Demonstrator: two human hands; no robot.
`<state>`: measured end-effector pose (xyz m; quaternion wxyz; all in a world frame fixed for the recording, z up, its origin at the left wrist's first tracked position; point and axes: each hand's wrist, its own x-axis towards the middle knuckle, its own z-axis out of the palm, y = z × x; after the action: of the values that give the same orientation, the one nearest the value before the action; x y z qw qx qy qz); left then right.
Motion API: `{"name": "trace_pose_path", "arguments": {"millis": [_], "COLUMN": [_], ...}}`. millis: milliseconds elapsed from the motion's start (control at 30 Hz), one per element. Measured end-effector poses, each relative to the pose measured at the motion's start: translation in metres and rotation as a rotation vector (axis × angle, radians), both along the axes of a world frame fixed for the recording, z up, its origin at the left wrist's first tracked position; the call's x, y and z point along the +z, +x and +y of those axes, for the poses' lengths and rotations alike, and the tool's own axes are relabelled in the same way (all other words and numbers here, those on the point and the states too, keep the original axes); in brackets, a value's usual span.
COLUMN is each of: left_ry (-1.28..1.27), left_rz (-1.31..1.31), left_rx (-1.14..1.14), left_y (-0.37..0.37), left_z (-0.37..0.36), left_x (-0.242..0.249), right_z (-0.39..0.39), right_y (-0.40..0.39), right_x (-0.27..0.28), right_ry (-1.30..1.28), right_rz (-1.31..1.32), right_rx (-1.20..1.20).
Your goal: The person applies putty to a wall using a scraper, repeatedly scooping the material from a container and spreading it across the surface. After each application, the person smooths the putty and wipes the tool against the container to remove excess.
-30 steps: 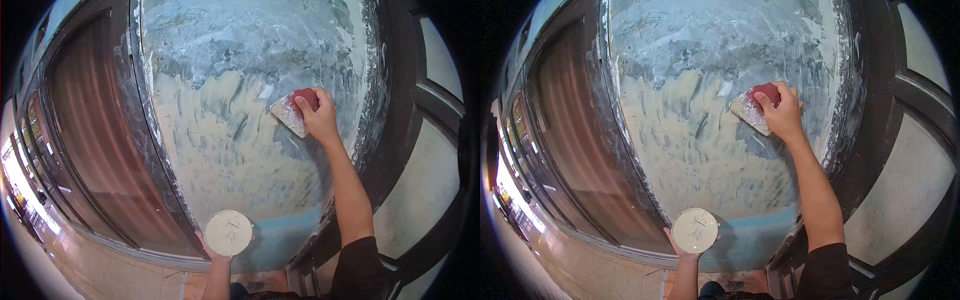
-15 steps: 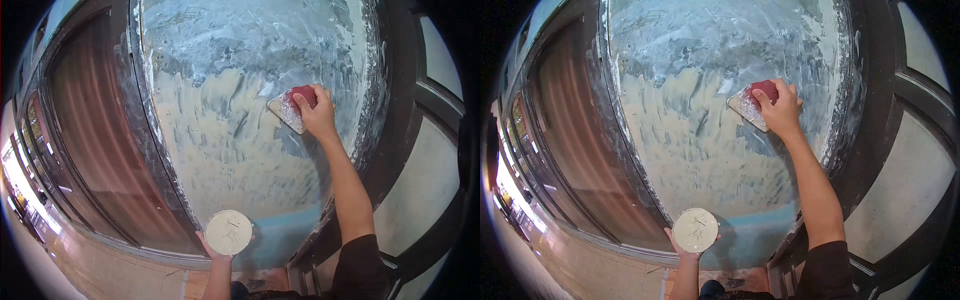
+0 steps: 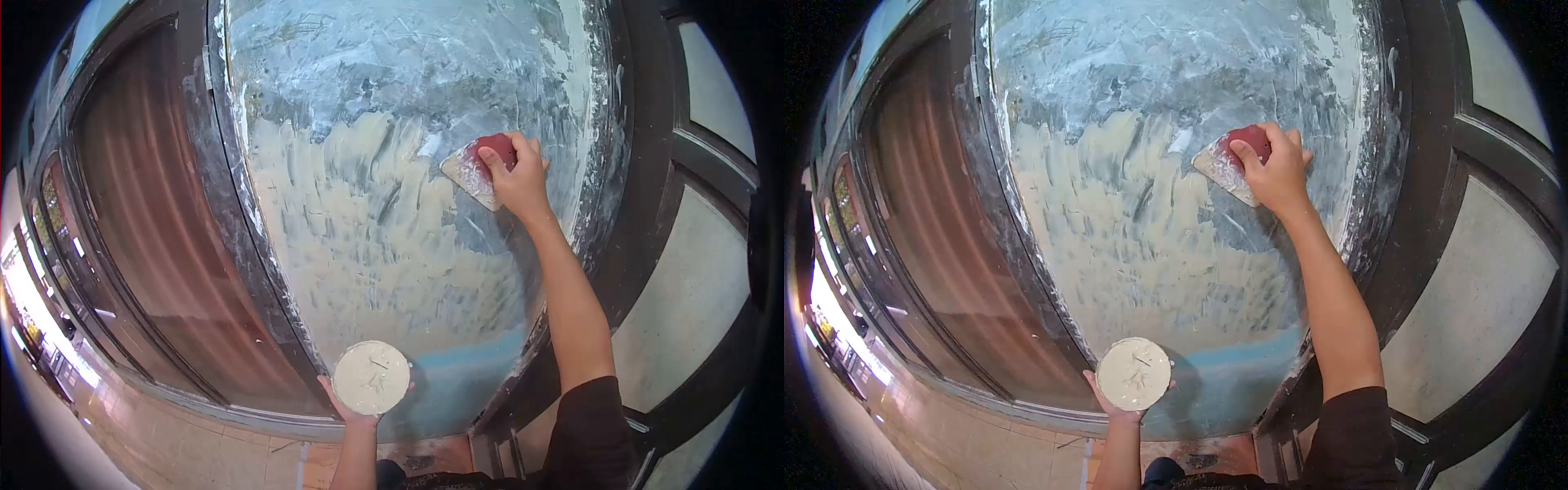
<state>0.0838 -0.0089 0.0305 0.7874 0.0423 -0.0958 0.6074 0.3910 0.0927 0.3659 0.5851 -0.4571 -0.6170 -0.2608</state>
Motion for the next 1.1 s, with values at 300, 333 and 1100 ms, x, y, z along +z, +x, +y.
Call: {"name": "trace_pose_path", "arguments": {"millis": [300, 333, 1100], "left_ry": [0.159, 0.153, 0.095], "left_rz": [0.306, 0.291, 0.054], "left_rx": [0.077, 0.067, 0.016], "left_y": [-0.002, -0.002, 0.002], "left_z": [0.005, 0.004, 0.003], "left_x": [-0.007, -0.004, 0.021], "right_z": [-0.009, -0.007, 0.008], "right_y": [-0.009, -0.011, -0.010], "right_x": [-0.036, -0.033, 0.002], "right_ry": [-0.039, -0.030, 0.024], "right_rz": [-0.164, -0.134, 0.066], "right_rx": [-0.027, -0.018, -0.019]}}
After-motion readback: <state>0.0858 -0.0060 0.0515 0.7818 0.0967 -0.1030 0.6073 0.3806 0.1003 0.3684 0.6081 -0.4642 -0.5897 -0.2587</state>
